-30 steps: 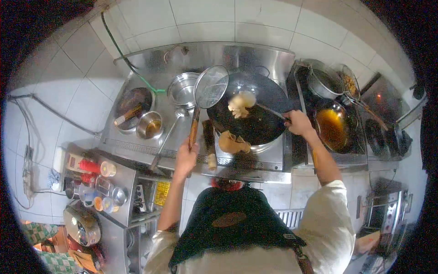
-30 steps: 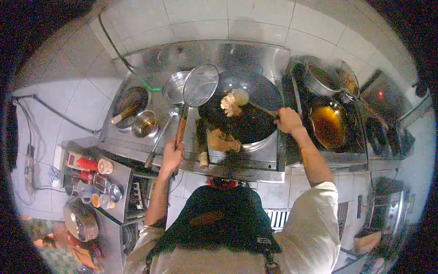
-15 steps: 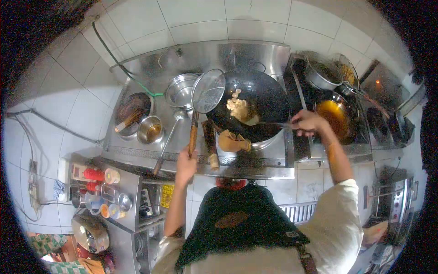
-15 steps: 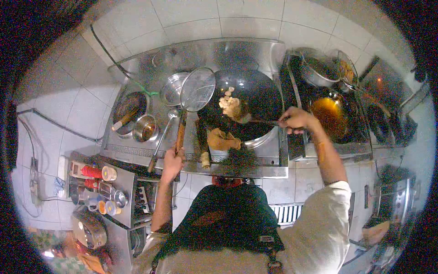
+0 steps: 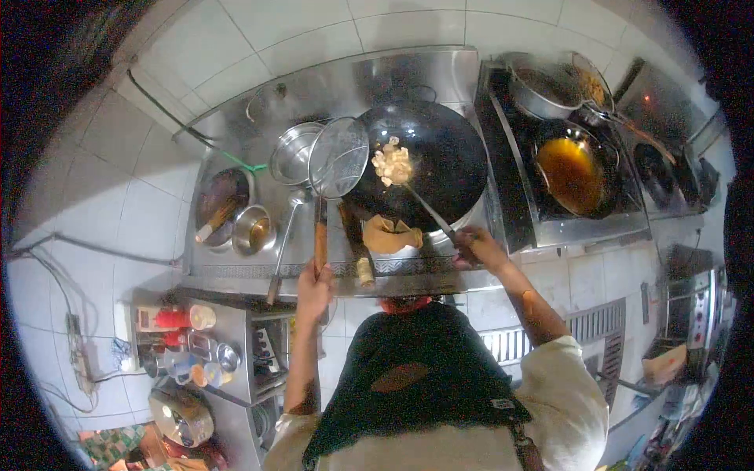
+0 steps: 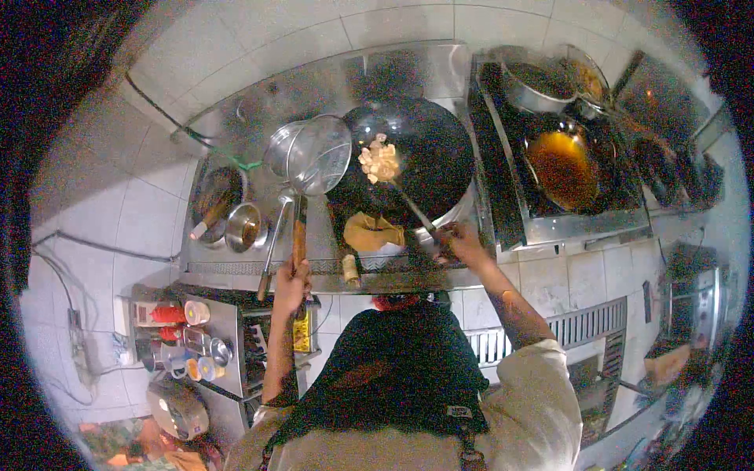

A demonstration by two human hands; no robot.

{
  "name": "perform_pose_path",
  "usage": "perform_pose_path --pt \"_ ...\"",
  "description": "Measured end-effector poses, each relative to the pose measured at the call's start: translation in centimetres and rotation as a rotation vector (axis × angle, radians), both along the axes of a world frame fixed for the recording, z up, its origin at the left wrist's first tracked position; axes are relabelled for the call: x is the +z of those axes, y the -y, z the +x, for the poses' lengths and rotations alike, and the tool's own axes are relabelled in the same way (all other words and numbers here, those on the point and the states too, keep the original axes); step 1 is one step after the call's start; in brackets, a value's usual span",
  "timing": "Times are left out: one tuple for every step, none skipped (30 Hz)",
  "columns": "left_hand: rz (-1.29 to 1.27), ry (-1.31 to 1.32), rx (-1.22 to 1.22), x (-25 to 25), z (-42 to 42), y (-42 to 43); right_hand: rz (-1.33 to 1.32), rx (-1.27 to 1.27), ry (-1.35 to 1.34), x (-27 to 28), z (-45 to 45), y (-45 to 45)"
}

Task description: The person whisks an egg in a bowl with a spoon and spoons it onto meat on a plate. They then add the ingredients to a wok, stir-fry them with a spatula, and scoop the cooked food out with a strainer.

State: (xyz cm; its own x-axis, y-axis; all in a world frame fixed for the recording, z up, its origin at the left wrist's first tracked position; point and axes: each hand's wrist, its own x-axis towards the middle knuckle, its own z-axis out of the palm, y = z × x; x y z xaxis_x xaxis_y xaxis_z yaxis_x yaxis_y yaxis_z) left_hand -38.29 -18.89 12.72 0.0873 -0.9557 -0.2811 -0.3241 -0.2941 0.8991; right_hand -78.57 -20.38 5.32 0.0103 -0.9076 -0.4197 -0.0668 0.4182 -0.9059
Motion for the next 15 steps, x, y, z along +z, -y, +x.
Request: perform_pose_path --pt "0.016 -0.059 0.002 0.6 -0.4 0.0 0.029 -0.106 0.289 -0.4 0.1 -0.6" --pt "0.024 -0.052 -0.01 0.8 -0.7 -0.1 0.058 -0.212 0.577 -0.9 0.1 -1.2" --pt "0.044 -0.064 0.027 0.9 -0.8 -0.4 0.163 -0.228 0.611 0.5 -0.2 -2.3" --pt "0.06 -0.076 0.066 1.0 -0.9 -0.5 0.139 -0.041 0.46 -3.3 -2.1 -3.4" --pt "0.064 -0.067 0.058 1.1 -1.0 -0.6 0.111 0.145 0.306 -8.5 -4.1 -4.9" --pt "0.045 -0.077 0.053 1.3 -1.0 -0.8 0.225 0.223 0.203 -12.7 -4.2 -6.7" --pt "0.024 -0.091 0.051 1.4 -1.2 -0.9 0.337 0.305 0.095 -15.4 -4.0 -8.5" --pt "0.028 -0.086 0.05 1.9 -1.5 -1.0 0.231 0.556 -0.285 -15.7 -3.0 -9.9" --pt "0.048 -0.063 0.054 2.5 -1.8 -1.1 0.111 0.797 -0.667 -15.9 -1.9 -11.2" --pt "0.067 -0.043 0.058 2.7 -2.1 -1.2 -0.105 0.697 -0.368 -15.8 -1.5 -12.5" --pt "0.073 -0.04 0.058 2.4 -2.1 -1.1 -0.221 0.598 -0.447 -18.0 -0.9 -13.9" --pt "0.089 -0.064 0.039 2.1 -1.7 -1.0 -0.337 0.497 -0.523 -21.2 -0.6 -14.6" --pt "0.111 -0.082 0.021 1.9 -1.1 -1.0 -0.328 0.499 -0.51 -22.6 -0.7 -15.1" --pt "0.126 -0.071 0.021 1.8 -0.9 -1.1 -0.223 0.58 -0.724 -23.8 -0.7 -16.0" --pt "0.116 -0.062 0.034 1.7 -0.8 -0.9 -0.109 0.657 -0.937 -24.8 -0.5 -17.2"
